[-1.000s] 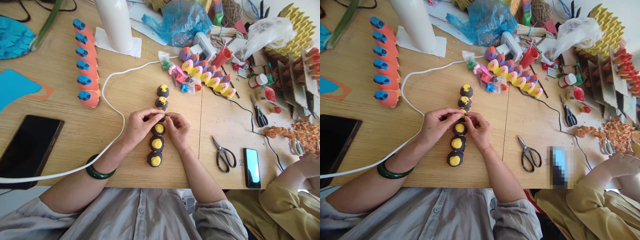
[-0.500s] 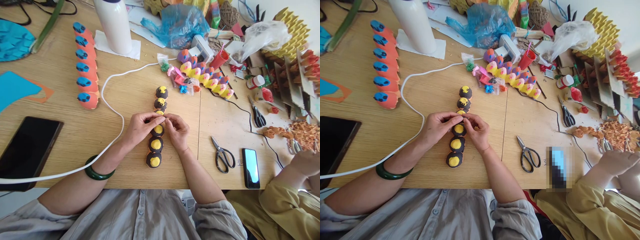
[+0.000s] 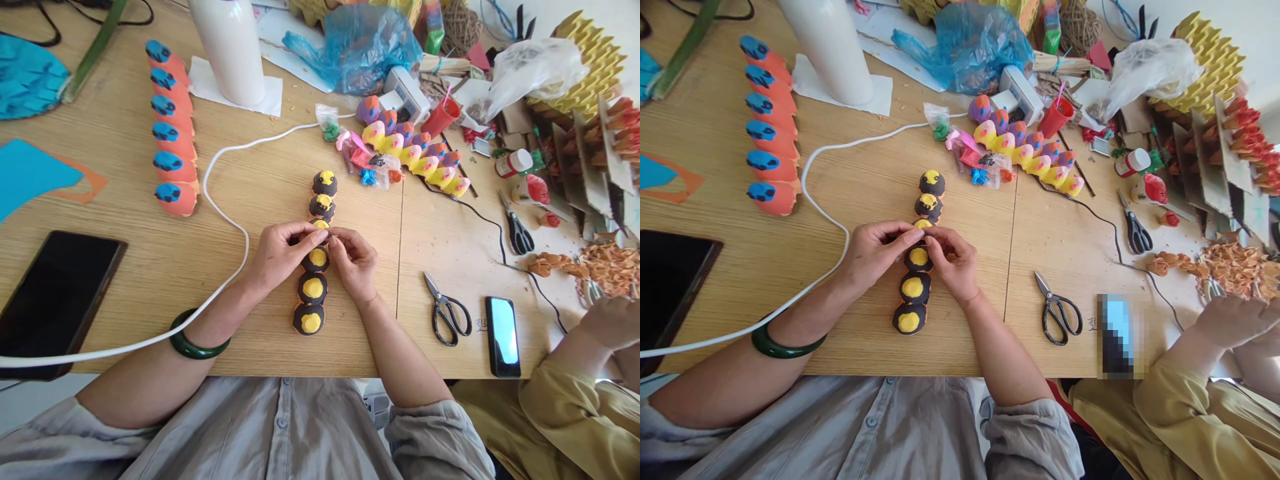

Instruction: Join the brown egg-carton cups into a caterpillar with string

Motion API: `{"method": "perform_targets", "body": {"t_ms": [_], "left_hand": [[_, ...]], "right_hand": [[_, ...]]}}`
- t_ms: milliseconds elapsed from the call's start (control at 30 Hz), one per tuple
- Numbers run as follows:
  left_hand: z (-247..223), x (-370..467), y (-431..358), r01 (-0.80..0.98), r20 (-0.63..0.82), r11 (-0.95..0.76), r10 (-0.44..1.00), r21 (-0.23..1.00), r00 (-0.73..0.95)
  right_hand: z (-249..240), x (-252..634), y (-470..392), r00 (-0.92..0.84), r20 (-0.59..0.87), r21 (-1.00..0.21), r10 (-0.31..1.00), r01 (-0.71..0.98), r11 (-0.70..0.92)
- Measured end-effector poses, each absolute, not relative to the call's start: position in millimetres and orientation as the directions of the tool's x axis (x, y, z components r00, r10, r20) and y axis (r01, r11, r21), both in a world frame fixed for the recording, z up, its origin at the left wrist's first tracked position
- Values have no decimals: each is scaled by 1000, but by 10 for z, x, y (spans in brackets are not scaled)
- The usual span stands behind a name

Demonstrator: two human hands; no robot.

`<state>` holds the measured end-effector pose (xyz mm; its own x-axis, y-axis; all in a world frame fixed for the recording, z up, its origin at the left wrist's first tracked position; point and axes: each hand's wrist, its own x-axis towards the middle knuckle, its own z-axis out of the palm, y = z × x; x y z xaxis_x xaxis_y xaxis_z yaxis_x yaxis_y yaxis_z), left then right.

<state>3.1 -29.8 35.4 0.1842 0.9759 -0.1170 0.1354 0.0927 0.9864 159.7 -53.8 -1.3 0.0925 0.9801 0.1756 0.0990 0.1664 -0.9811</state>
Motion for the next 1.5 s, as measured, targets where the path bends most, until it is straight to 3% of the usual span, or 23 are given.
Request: {"method": "perform_targets", "body": {"t_ms": [733,1200,1500], "left_hand": [[265,13,-279,166,-83,58,985,984,151],[220,25,-281,189,-34,6,989,982,145],[274,16,-288,315,51,-99,986,944,157]], "right_hand": [[19,1592,-501,194,55,-998,980,-16,59],[19,1586,-515,142,71,-997,987,1,71],[1,1588,-493,171,83,-997,982,19,81]]}}
